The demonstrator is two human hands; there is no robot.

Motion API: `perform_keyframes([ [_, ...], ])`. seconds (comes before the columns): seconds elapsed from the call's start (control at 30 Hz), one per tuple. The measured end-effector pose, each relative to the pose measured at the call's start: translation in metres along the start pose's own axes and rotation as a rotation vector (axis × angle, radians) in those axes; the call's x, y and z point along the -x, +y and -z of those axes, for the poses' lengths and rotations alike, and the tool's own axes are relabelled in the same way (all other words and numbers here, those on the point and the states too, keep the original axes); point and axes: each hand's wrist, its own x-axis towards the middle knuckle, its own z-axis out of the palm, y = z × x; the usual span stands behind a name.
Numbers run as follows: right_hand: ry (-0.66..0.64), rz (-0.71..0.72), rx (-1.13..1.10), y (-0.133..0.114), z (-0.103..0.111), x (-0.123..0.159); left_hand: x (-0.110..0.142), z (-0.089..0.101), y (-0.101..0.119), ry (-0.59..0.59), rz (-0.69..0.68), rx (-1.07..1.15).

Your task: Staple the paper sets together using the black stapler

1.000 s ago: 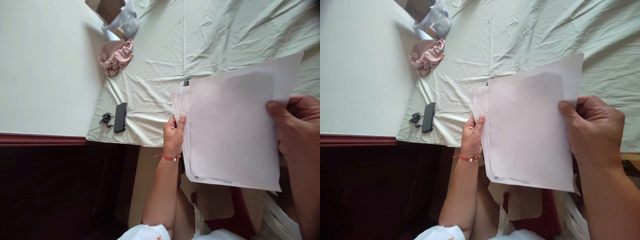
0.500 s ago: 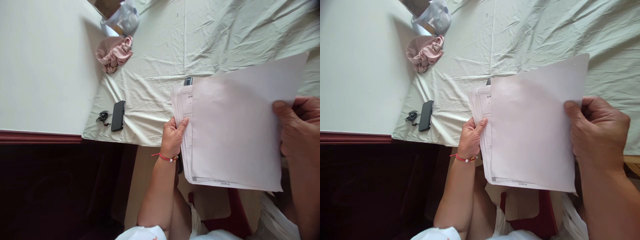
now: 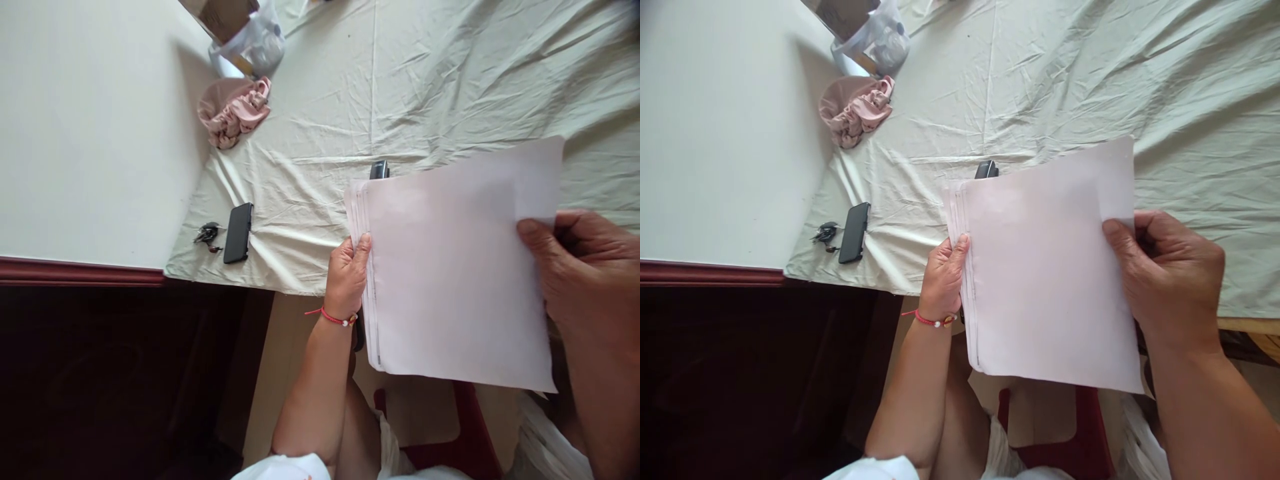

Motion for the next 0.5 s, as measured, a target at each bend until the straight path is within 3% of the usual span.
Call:
perform_keyframes([
  [0.27, -0.106, -0.017, 0.055, 0.0029, -0.0031, 0.0029, 0.0040, -0.0007, 0.0029, -0.042, 0.008, -0.093],
  [0.5, -0.146, -0.015, -0.033, 0.0010, -0.0049, 0.0061, 0.0060, -0.0004, 0.0018, -0.032, 0.054, -0.070],
])
